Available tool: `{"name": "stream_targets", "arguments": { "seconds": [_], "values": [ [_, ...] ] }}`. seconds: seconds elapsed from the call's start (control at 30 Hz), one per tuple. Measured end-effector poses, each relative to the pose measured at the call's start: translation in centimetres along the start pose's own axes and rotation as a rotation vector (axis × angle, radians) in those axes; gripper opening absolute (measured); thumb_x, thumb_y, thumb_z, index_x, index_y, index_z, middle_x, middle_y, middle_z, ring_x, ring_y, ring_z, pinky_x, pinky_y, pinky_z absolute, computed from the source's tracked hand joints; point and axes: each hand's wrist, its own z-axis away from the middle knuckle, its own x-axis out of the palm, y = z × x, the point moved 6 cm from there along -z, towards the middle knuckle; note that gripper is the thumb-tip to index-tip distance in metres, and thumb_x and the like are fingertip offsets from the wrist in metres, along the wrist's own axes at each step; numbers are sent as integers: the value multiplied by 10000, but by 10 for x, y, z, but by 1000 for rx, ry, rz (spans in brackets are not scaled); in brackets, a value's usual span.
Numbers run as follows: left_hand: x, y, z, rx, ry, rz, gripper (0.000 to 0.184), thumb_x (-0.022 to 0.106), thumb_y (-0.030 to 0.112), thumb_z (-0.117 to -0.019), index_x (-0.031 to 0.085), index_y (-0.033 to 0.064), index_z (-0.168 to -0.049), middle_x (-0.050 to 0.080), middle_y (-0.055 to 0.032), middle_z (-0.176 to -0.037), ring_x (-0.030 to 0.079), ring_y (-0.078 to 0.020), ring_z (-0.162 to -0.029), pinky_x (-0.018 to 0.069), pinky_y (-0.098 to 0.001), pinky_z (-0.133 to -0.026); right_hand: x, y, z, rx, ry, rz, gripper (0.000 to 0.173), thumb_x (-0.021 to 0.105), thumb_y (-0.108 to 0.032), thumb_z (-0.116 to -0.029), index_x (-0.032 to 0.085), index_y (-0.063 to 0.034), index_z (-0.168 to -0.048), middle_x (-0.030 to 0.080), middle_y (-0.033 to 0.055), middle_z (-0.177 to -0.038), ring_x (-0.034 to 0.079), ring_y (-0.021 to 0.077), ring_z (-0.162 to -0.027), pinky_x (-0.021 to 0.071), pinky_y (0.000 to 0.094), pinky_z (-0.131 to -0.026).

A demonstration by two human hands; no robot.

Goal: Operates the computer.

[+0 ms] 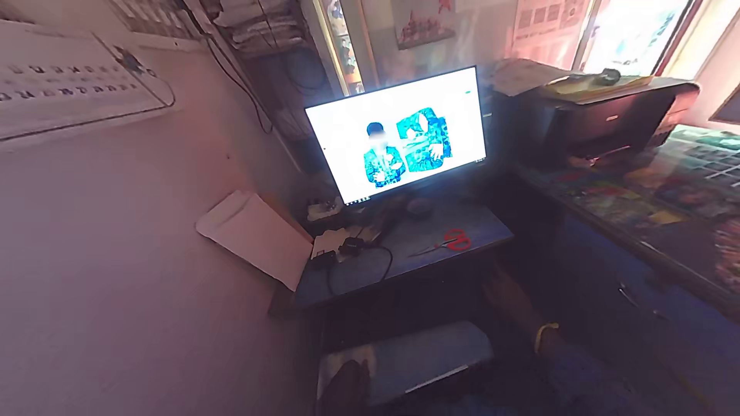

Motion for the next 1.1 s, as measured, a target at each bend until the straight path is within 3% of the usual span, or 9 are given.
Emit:
{"name": "stream_targets", "arguments": {
  "seconds": [0.5,0.77,0.97,1.1],
  "values": [
    [-2,4,3,-6,-16,-70,519,431,505,-1033,727,79,-1049,746,-137,-1043,722,-324,-1001,566,-576,-836,4,1,-1,11,-45,24,498,426,-413,-1062,543,-181,-1486,395,131,-1617,413,307,-1475,395,467,-1187],
    [-2,5,5,24,39,-58,499,460,477,-1032,736,61,-1025,747,-147,-1037,724,-330,-995,568,-570,-837,4,3,1,25,-45,33,492,430,-424,-1059,552,-199,-1478,417,128,-1602,431,299,-1462,412,449,-1174],
    [-9,15,5,-50,-60,-103,505,444,457,-1039,725,40,-1085,738,-189,-1083,709,-372,-1048,548,-603,-873,-4,5,1,92,-72,46,472,456,-378,-1053,596,-114,-1418,480,207,-1526,477,366,-1409,444,499,-1135],
    [-9,13,4,-28,-58,-69,510,445,458,-1042,727,34,-1079,741,-187,-1057,711,-372,-1027,543,-608,-872,-3,3,1,98,-79,7,466,442,-399,-1062,612,-130,-1403,463,185,-1551,449,345,-1439,427,487,-1152]
  ]
}}
